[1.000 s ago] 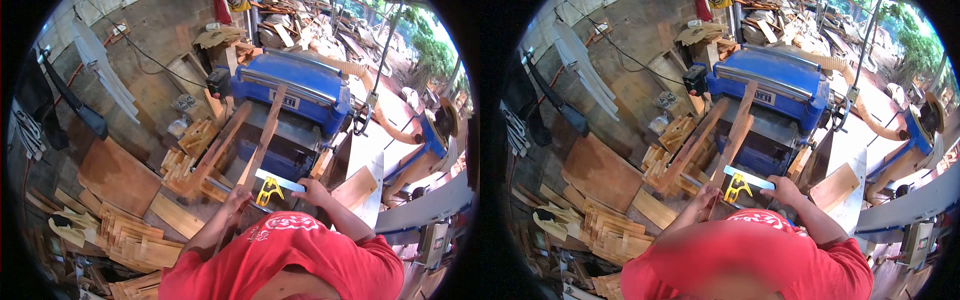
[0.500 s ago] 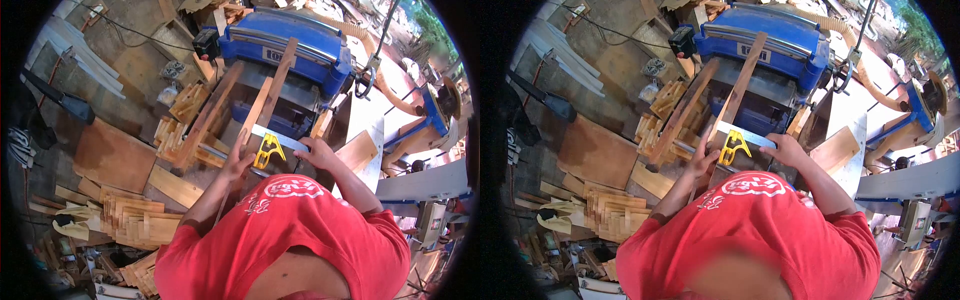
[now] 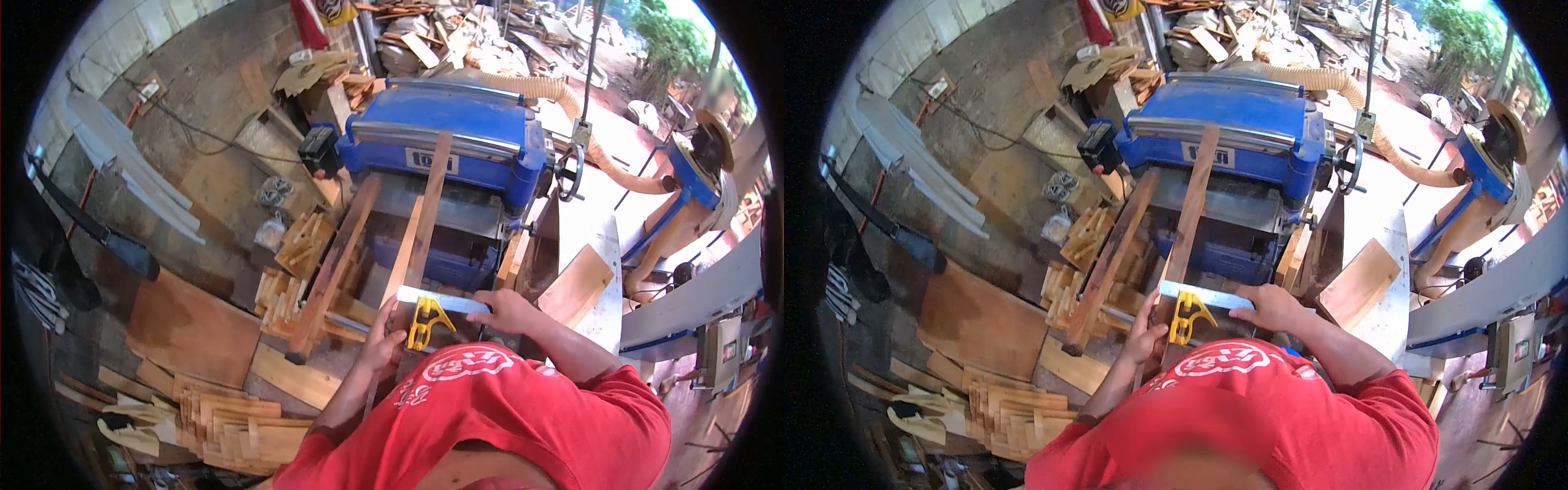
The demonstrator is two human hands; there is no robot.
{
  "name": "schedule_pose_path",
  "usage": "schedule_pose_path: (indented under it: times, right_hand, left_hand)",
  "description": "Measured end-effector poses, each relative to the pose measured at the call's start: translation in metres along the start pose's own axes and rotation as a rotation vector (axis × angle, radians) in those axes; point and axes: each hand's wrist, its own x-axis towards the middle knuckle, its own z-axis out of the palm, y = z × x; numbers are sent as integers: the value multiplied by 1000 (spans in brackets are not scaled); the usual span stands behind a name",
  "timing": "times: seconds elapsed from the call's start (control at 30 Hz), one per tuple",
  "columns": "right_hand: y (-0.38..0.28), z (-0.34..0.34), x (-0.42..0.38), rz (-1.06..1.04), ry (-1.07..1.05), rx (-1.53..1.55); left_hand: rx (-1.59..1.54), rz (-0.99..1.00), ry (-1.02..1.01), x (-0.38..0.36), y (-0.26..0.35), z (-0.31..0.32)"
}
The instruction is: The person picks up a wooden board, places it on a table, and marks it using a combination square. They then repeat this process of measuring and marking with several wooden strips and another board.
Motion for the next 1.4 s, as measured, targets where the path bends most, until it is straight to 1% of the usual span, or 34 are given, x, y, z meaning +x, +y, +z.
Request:
schedule_pose_path:
  times: [0.07,0.1,0.17,0.23,0.3,0.43,0.5,0.73,0.83,0.9,1.03,1.1,1.17,1.3,1.4]
  right_hand:
    - [1,2,-2,4,-19,18]
    - [-2,1,-3,12,-25,17]
    - [-7,-2,-5,25,-41,-1]
    - [-6,-1,-6,39,-64,-17]
    - [-2,1,-6,17,-56,1]
    - [2,2,-7,-10,-40,55]
    - [2,2,-7,-1,-71,35]
    - [9,11,-8,-19,-71,21]
    - [5,6,-10,-8,-83,35]
    - [3,3,-11,-9,-83,45]
    - [6,4,-13,1,-86,49]
    - [7,2,-15,39,-127,34]
    - [14,5,-18,43,-115,41]
    - [28,3,-26,49,-109,85]
    - [39,-11,-35,37,-112,135]
  left_hand:
    - [-77,-56,-3,-2,-3,0]
    - [-71,-52,-13,-1,1,1]
    - [-64,-117,4,1,14,8]
    - [-69,-117,-21,1,14,10]
    - [-169,-159,-28,3,9,9]
    - [-99,-122,-19,5,14,12]
    - [-114,-158,0,2,11,13]
    - [-190,-162,8,-3,4,18]
    - [-169,-136,2,-4,4,17]
    - [-95,-138,10,-6,1,16]
    - [-67,-135,10,-6,6,21]
    - [-92,-152,10,-8,5,23]
    - [-83,-154,4,-9,-6,24]
    - [-80,-155,-12,-4,-9,37]
    - [-154,-198,-17,5,-6,54]
